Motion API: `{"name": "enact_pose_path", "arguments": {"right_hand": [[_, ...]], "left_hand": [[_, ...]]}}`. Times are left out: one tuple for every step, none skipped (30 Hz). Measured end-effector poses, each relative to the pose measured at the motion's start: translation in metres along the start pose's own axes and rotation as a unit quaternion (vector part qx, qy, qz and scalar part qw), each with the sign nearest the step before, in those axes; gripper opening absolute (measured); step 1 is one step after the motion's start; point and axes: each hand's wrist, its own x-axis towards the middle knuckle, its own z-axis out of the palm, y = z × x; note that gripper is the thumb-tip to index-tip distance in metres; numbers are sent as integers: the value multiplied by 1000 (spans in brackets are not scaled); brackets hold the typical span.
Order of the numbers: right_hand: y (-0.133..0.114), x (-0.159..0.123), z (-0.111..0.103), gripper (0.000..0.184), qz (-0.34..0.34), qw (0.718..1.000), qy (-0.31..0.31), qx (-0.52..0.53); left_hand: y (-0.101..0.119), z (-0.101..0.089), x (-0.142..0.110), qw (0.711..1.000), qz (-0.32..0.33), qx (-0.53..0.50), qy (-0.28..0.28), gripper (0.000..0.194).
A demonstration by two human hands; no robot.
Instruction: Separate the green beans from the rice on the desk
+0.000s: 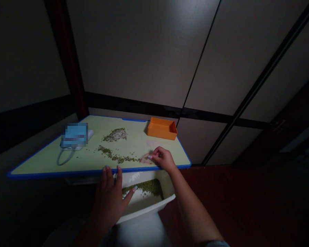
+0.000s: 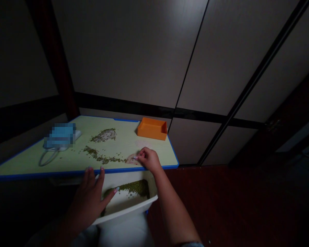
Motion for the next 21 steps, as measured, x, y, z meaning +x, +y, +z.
{"name": "enact_pose_path", "arguments": {"right_hand": [[0, 0, 0, 21, 1, 1000, 9, -5], [1, 0, 0, 21, 1, 1000, 17, -9], [1, 0, 0, 21, 0, 1000, 24, -13], [1, -1, -1, 20, 0, 999, 29, -18], [0, -1, -1, 20, 2, 999, 33, -24], [0, -1, -1, 19, 5, 999, 38, -30], [-1, -1, -1, 18, 10, 998, 43, -36], [-1, -1, -1, 18, 16, 998, 50, -43], [-1, -1, -1, 18, 22, 997, 56, -50], [-1, -1, -1, 17, 27, 996, 63, -55], [-1, -1, -1, 17, 30, 995, 69, -59], [0, -1, -1, 18, 32, 995, 75, -59], [1, 0, -1, 18, 32, 995, 81, -52], [2, 0, -2, 17, 31, 995, 90, -40], [3, 0, -2, 17, 30, 994, 103, -24], [5, 1, -2, 17, 31, 992, 122, -5], [7, 2, -2, 18, 35, 989, 143, 14], [9, 2, -3, 18, 41, 985, 162, 29], [11, 3, -3, 19, 48, 982, 177, 38], [12, 3, -3, 19, 55, 981, 184, 40], [14, 4, -3, 19, 61, 981, 182, 36]], "left_hand": [[0, 0, 0, 1000, 1, 1, -1, 85], [0, 0, 0, 1000, 3, 2, -2, 85], [0, 0, 0, 1000, 5, 3, -2, 85], [0, 0, 1, 1000, 7, 5, -4, 85], [-1, 0, 1, 1000, 9, 6, -4, 85], [-1, 0, 1, 1000, 10, 8, -5, 85], [-1, 0, 1, 1000, 10, 9, -5, 85], [-1, 0, 1, 1000, 10, 11, -5, 85], [-1, 0, 1, 1000, 10, 12, -5, 85], [-1, 0, 1, 1000, 10, 12, -5, 86], [-1, 0, 1, 1000, 10, 13, -4, 86], [-2, 0, 1, 1000, 10, 14, -4, 85], [-2, -1, 0, 1000, 10, 14, -3, 85], [-2, -1, 0, 1000, 11, 15, -3, 84], [-1, -1, 0, 1000, 11, 16, -4, 84], [-1, -2, 0, 1000, 11, 16, -4, 84], [-1, -3, 0, 1000, 11, 17, -5, 84], [-1, -3, 0, 1000, 10, 17, -6, 84], [0, -4, 0, 1000, 9, 18, -7, 83], [0, -4, 0, 1000, 8, 18, -9, 83], [0, -5, 0, 1000, 7, 19, -11, 83]]}}
